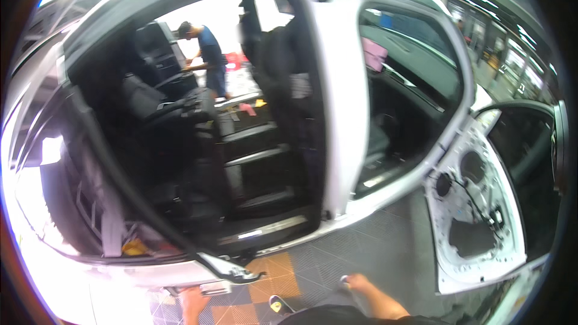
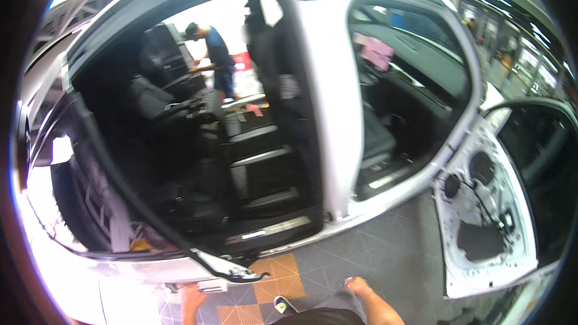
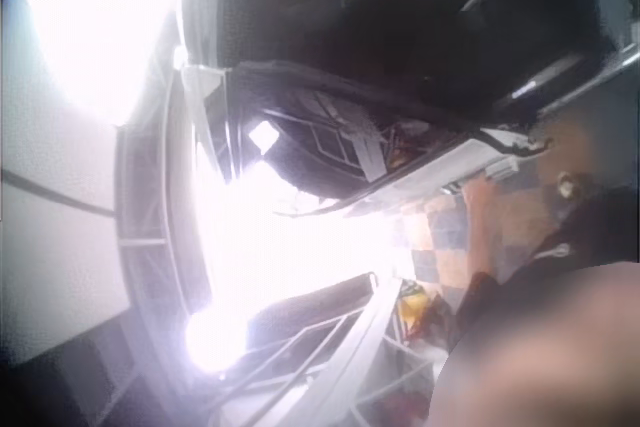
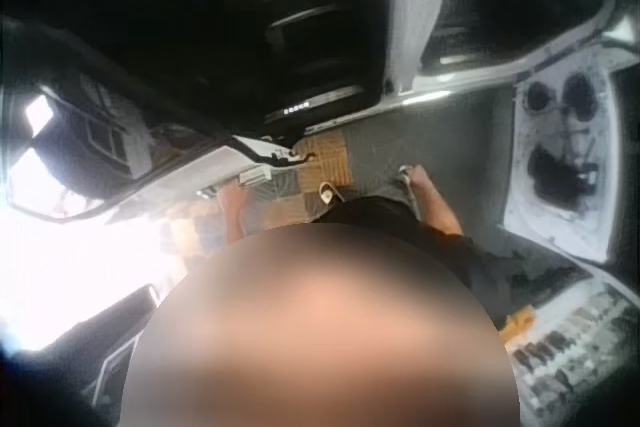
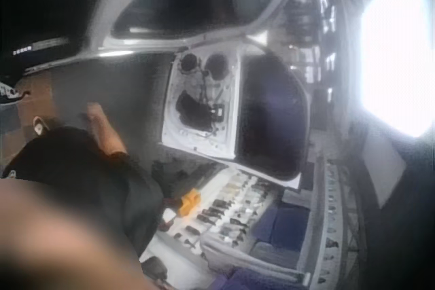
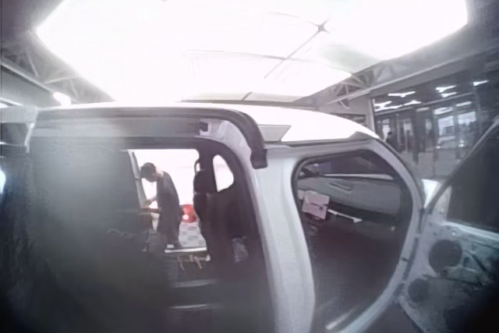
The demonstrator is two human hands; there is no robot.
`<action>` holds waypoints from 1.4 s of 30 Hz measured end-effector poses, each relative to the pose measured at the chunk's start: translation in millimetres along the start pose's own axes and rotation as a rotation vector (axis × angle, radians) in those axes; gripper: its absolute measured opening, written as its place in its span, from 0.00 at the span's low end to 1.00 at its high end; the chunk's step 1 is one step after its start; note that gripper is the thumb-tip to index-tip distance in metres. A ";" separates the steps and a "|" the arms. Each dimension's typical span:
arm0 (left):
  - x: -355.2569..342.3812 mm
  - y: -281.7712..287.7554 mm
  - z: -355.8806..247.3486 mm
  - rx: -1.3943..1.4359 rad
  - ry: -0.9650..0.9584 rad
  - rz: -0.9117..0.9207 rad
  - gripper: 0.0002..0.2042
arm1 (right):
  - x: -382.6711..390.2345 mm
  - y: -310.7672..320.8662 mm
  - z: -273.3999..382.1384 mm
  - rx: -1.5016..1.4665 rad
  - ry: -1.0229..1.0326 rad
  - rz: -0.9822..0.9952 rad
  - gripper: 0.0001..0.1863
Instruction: The person removes a car door handle using an Allen key, then installs a new chrome door handle on the same door. The person also interacts with the vehicle's touchscreen and retrieves tools from a nearby toolbox.
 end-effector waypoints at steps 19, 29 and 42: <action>-190.5 -136.7 -506.6 0.327 -0.155 0.795 0.28 | -136.3 286.7 -204.7 -0.474 -0.173 -0.131 0.26; -759.0 -82.1 -966.9 1.144 -0.222 0.056 0.16 | -302.5 627.0 -165.3 -0.321 -0.011 -0.140 0.24; -1191.3 -264.8 -715.2 0.551 1.274 0.022 0.34 | -691.8 843.9 100.0 0.313 -0.101 -0.692 0.52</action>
Point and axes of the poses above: each hand's wrist, its own x-axis away from the middle knuckle, its own y-axis out of the back of the hand, z = x × y, the point moved 5 cm from there along -x, towards the middle knuckle, and after that the axes turned 6 degrees about -y, right-handed, at the moved point
